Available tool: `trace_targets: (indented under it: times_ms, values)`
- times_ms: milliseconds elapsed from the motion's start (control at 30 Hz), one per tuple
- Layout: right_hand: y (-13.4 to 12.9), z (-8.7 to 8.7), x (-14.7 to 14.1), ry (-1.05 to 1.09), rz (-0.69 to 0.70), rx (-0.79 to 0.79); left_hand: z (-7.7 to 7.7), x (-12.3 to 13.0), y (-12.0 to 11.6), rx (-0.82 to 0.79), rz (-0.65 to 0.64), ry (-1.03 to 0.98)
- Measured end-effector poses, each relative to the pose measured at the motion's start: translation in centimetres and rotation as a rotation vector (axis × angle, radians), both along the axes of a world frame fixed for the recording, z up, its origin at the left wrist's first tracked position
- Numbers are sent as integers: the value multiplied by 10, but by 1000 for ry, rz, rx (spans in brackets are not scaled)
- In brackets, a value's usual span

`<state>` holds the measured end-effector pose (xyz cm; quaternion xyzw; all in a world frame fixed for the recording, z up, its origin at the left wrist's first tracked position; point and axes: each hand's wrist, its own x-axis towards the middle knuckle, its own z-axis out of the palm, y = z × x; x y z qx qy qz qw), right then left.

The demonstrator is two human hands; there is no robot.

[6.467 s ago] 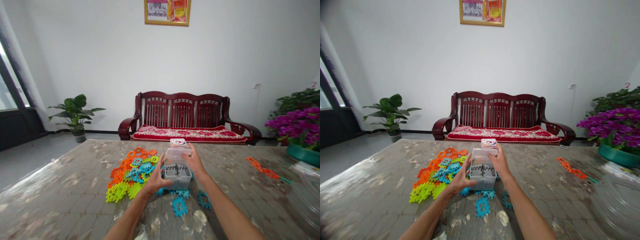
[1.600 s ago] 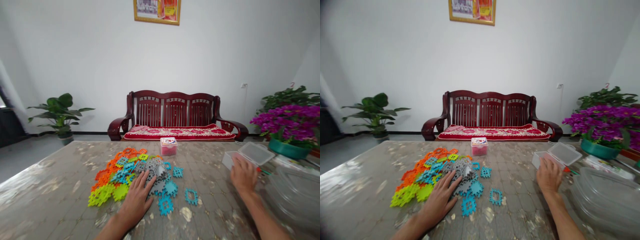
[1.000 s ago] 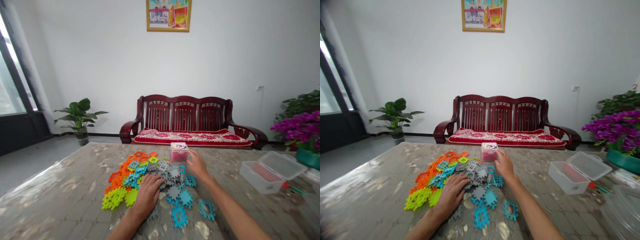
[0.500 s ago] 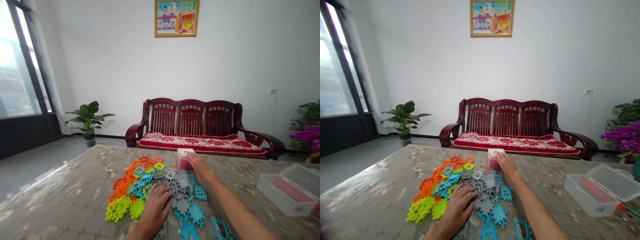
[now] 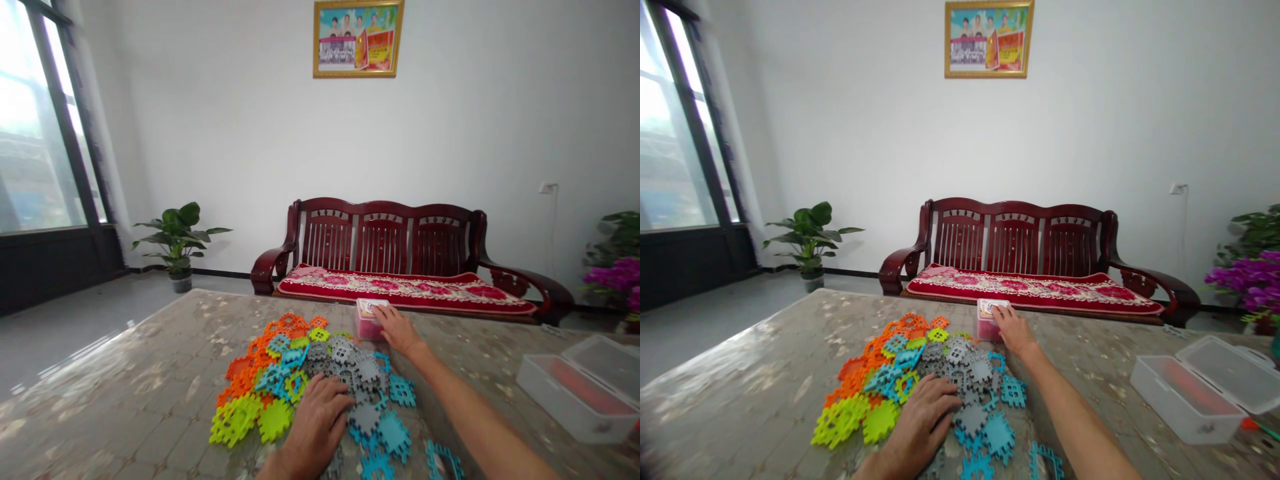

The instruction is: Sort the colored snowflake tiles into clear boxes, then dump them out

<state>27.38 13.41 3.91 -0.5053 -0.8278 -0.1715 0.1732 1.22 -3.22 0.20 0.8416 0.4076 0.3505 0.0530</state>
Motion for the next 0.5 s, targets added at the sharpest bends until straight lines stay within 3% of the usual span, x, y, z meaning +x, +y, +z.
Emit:
trace_targets:
  times_ms: [167, 300, 400, 500]
  values:
    - [6, -3, 5, 100, 52, -31, -4, -2, -2, 0, -10, -56]
    - [9, -9, 10, 297, 78, -42, -2, -5, -1, -45, -15, -188]
    - [14, -19, 17, 525, 41, -38, 15, -4, 17, -204, 31, -387]
    - [18, -34, 24, 783, -37, -52, 39, 2, 50, -500, 93, -589]
